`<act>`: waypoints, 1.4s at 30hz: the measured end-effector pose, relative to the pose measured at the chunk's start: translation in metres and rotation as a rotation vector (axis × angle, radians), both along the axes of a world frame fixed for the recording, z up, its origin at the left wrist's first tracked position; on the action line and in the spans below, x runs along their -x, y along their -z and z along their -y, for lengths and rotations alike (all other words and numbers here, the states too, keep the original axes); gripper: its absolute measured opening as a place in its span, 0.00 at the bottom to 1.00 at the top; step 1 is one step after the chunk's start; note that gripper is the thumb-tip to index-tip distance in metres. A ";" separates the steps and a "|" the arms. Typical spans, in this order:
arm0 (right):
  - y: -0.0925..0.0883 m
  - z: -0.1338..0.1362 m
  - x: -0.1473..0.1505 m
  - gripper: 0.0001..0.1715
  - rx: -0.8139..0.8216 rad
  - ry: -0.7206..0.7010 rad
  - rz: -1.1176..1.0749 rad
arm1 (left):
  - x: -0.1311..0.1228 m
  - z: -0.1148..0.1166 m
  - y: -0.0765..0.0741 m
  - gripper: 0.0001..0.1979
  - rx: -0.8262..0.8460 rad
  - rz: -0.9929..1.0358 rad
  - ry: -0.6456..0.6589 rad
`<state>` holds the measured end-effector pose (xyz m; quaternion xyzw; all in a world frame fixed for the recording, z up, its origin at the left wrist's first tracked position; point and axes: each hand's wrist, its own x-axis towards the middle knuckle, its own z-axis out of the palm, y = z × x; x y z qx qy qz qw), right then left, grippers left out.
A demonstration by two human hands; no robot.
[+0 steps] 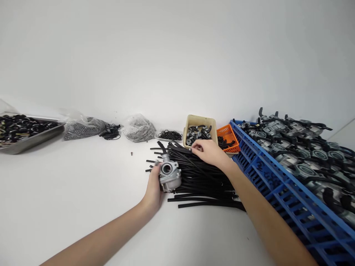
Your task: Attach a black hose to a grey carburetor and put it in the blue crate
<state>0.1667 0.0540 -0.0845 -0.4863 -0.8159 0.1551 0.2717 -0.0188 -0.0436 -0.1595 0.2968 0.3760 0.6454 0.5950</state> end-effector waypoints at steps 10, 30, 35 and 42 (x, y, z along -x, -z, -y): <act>0.005 0.006 0.009 0.06 0.032 -0.084 0.121 | 0.017 -0.011 -0.030 0.26 0.161 0.218 0.014; -0.003 0.037 0.053 0.20 0.208 -0.117 -0.947 | 0.024 -0.016 -0.023 0.21 0.107 0.195 -0.166; 0.004 0.037 0.057 0.21 0.379 -0.211 -0.903 | 0.025 -0.018 -0.021 0.20 0.090 0.208 -0.159; -0.010 0.033 0.044 0.18 0.139 -0.129 -1.008 | 0.026 -0.018 -0.024 0.22 0.083 0.221 -0.177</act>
